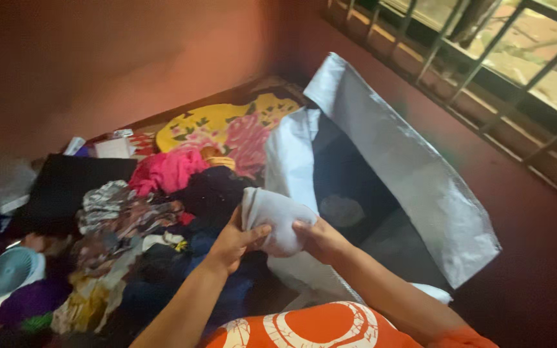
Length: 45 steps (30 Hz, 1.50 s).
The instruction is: The person folds various items of clothing by hand on a bed and places them into a large white bag.
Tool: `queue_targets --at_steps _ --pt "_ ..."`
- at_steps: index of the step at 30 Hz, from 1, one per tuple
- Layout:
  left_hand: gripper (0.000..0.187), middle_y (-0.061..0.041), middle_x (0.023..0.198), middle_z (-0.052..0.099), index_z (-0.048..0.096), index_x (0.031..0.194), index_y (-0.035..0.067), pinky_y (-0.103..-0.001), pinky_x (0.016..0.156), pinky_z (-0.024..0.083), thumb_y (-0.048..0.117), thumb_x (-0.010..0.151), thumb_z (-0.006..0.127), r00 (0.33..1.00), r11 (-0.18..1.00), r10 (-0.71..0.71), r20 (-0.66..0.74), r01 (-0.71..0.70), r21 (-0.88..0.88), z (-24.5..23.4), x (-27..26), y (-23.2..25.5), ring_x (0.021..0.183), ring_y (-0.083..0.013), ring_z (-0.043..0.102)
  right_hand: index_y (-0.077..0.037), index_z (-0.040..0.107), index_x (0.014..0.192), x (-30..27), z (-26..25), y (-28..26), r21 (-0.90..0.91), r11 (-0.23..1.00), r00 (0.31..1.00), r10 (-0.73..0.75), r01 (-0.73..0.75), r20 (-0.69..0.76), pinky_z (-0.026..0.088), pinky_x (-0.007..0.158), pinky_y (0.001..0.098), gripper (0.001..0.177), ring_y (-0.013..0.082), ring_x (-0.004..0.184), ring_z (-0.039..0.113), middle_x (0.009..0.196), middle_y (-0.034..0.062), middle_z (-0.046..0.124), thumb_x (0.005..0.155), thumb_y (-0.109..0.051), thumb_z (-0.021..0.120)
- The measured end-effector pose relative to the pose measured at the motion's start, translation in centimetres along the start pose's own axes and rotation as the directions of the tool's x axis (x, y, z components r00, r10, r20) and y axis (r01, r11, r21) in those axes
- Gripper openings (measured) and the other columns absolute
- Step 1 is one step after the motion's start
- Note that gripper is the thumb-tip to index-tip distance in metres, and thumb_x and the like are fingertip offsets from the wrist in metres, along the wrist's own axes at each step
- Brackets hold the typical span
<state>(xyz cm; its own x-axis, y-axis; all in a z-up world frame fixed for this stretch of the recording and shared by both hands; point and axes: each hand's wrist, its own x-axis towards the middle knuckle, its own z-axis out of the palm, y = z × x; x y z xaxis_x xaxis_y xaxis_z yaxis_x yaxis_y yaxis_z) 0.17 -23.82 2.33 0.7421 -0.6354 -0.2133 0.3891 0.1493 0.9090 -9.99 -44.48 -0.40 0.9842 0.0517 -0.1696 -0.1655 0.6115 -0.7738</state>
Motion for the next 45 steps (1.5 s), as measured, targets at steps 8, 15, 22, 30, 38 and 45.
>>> queue_targets --at_steps 8,15,22,30,38,45 --pt "0.098 -0.008 0.144 0.041 0.019 0.161 0.02 -0.043 0.104 0.046 0.028 0.086 0.081 0.997 0.896 -0.06 -0.051 0.076 0.437 8.7 7.3 -2.6 0.13 -0.0243 0.046 0.006 0.044 0.147 -3.8 -9.7 -2.7 0.149 0.966 0.972 -0.193 0.213 -0.137 0.047 0.11 0.0565 0.067 0.0332 0.123 0.059 0.135 0.0205 0.056 0.1 -0.033 0.073" --pt "0.068 -0.02 0.137 0.066 0.049 0.151 0.01 -0.038 0.108 0.047 0.051 0.096 0.054 0.961 0.577 -0.058 0.27 -0.189 0.795 9.3 14.7 -10.1 0.128 -0.0332 0.063 -0.01 0.038 0.149 -5.6 -15.0 -1.2 0.107 0.989 0.827 -0.024 0.101 -0.562 0.037 0.115 0.058 0.069 0.0303 0.137 0.048 0.154 0.0148 0.042 0.09 -0.034 0.063" --pt "0.099 -0.01 0.144 0.058 0.044 0.153 0.027 -0.062 0.118 0.019 0.072 0.07 0.074 0.721 -0.106 -0.619 0.311 -0.469 0.877 12.2 12.7 -6.6 0.136 -0.0322 0.052 -0.012 0.038 0.15 -3.3 -24.4 3.6 0.135 0.99 0.714 0.123 -0.039 -0.69 0.042 0.11 0.066 0.069 0.0395 0.136 0.048 0.151 0.0208 0.042 0.092 -0.032 0.068" --pt "0.072 -0.003 0.128 0.072 0.068 0.134 0.028 -0.053 0.113 0.034 0.056 0.07 0.081 0.691 -0.108 -0.633 0.349 -0.525 0.844 11.9 12.3 -8.4 0.124 -0.0249 0.064 -0.008 0.049 0.145 0.2 -31.4 8.7 -0.083 0.923 0.603 0.175 -0.375 -0.778 0.046 0.102 0.0606 0.078 0.037 0.127 0.058 0.145 0.0225 0.058 0.082 -0.044 0.079" --pt "0.07 -0.005 0.126 0.074 0.066 0.135 0.024 -0.058 0.118 0.026 0.054 0.073 0.08 0.764 -0.092 -0.547 0.342 -0.461 0.883 11.6 10.9 -7.0 0.124 -0.0253 0.063 -0.005 0.057 0.155 0.8 -31.7 9.2 -0.168 0.823 0.609 0.248 -0.543 -0.754 0.034 0.111 0.06 0.078 0.0313 0.136 0.041 0.154 0.0238 0.043 0.092 -0.05 0.071" --pt "0.049 -0.011 0.131 0.069 0.072 0.125 0.016 -0.042 0.107 0.048 0.042 0.085 0.078 0.87 0.335 -0.108 0.481 -0.423 0.842 9.2 10.4 -8.2 0.123 -0.0288 0.064 -0.01 0.05 0.137 1.8 -21.5 3.6 -0.209 0.951 0.782 0.05 -0.227 -0.622 0.048 0.09 0.0453 0.054 0.0274 0.106 0.056 0.12 0.0136 0.059 0.089 -0.026 0.069"
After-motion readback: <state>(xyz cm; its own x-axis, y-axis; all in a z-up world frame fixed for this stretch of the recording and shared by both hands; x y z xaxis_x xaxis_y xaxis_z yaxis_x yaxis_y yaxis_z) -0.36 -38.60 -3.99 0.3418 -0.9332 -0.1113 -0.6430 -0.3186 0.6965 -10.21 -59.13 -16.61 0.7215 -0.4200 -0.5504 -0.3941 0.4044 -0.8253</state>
